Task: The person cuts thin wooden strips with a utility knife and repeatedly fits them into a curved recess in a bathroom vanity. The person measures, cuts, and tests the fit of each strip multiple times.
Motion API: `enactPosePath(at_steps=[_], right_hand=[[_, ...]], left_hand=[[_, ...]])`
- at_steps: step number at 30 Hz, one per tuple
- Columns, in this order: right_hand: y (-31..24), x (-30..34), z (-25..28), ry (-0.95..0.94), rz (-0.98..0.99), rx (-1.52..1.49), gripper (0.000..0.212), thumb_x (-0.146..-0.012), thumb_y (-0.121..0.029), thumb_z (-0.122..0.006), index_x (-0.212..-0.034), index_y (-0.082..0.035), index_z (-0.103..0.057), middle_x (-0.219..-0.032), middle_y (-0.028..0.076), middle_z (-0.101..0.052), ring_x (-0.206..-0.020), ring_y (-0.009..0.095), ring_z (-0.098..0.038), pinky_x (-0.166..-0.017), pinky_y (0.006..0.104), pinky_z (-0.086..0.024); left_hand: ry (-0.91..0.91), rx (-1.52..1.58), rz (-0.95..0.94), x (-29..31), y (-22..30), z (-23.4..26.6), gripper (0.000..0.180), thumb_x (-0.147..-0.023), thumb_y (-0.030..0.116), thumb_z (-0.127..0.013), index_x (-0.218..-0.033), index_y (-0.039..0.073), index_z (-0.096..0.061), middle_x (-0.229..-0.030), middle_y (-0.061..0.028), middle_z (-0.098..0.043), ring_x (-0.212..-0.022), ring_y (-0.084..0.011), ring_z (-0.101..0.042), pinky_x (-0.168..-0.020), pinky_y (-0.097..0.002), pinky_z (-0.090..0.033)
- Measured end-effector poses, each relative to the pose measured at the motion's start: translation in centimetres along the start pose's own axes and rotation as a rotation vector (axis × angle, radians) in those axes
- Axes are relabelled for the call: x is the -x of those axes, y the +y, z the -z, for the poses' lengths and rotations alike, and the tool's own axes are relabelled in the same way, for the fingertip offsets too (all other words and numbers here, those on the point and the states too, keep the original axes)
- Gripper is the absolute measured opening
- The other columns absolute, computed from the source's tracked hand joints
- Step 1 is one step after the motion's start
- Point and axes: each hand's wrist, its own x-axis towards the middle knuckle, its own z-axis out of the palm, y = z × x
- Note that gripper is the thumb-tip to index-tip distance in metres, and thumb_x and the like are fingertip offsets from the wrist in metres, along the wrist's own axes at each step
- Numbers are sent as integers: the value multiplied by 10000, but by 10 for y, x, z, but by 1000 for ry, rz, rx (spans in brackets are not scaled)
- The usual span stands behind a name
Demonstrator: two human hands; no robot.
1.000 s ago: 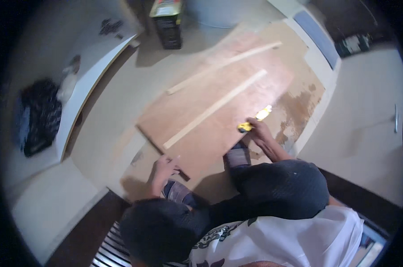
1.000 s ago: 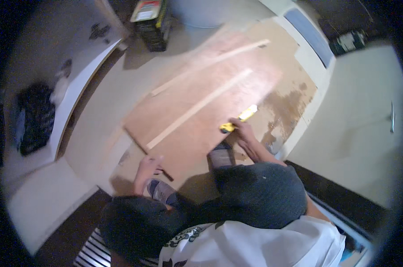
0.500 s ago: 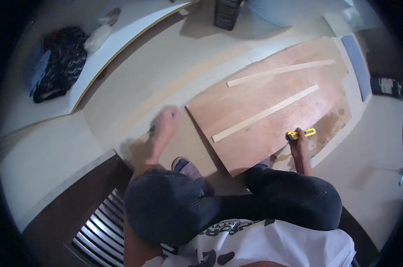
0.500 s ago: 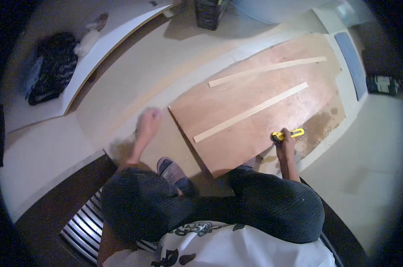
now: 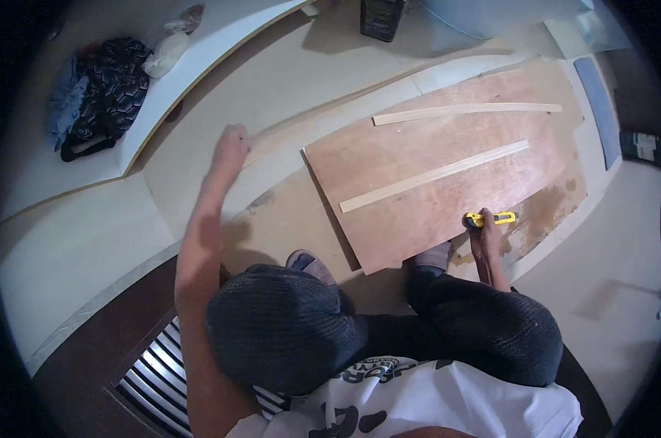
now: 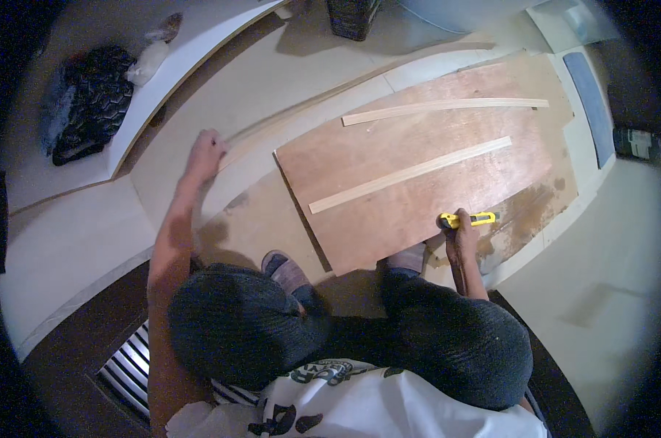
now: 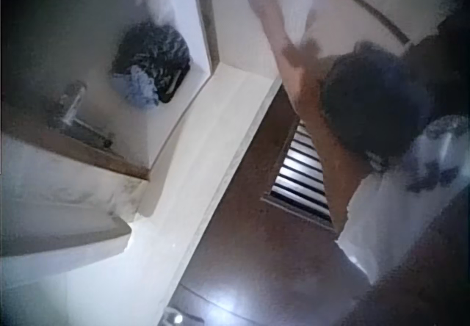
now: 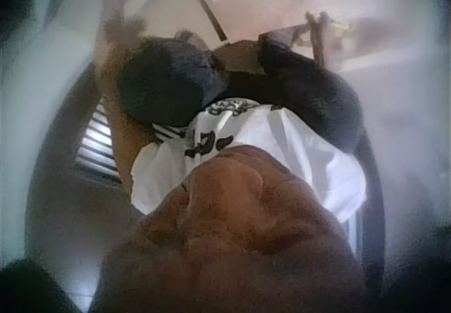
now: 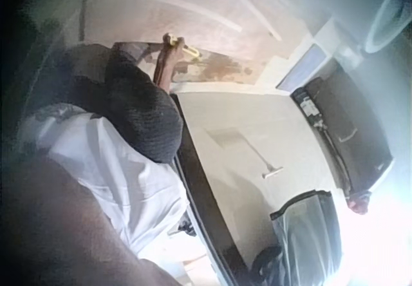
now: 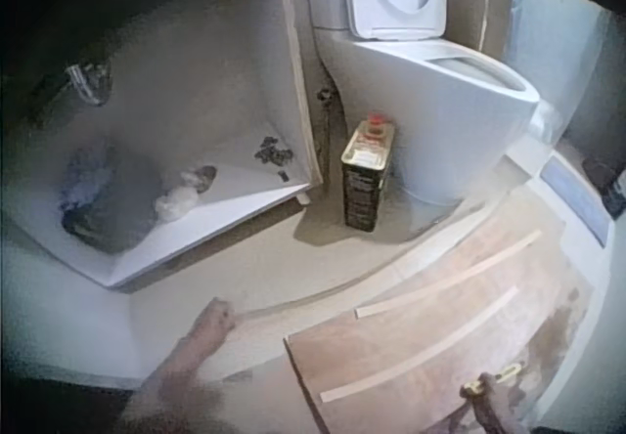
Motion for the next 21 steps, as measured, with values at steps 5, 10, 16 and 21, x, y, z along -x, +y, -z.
enactPosePath(at_steps=[5, 10, 16, 21], right_hand=[[7, -8, 9, 0, 13, -26, 161, -898, -126, -607, -917, 20, -541, -826, 91, -541, -713, 229, -607, -653, 414, -572], [13, 3, -18, 21, 17, -12, 187, -866, -162, -643, -851, -6, -542, -739, 72, -557, -577, 192, -588, -528, 350, -529], [15, 8, -28, 13, 20, 24, 168, -862, -151, -617, -832, -5, -540, -739, 90, -557, -565, 200, -588, -514, 340, -530], [22, -6, -11, -2, -14, 61, 177, -891, -144, -590, -892, 27, -543, -827, 105, -546, -712, 239, -620, -657, 386, -577]], left_hand=[[-273, 300, 110, -36, -1, 71, 194, -866, 196, -581, -887, 22, -665, -707, -132, -609, -670, -218, -579, -696, -363, -452], [51, 8, 28, -50, -24, 83, 206, -880, 225, -590, -903, 42, -683, -791, -160, -651, -802, -283, -644, -747, -398, -479], [244, -351, 87, -58, -34, 87, 212, -882, 220, -583, -1009, 62, -643, -1034, -181, -636, -969, -355, -606, -808, -452, -470], [298, -107, 96, -4, -29, 30, 299, -852, 167, -624, -1130, 58, -612, -1147, -187, -582, -1083, -374, -550, -936, -460, -418]])
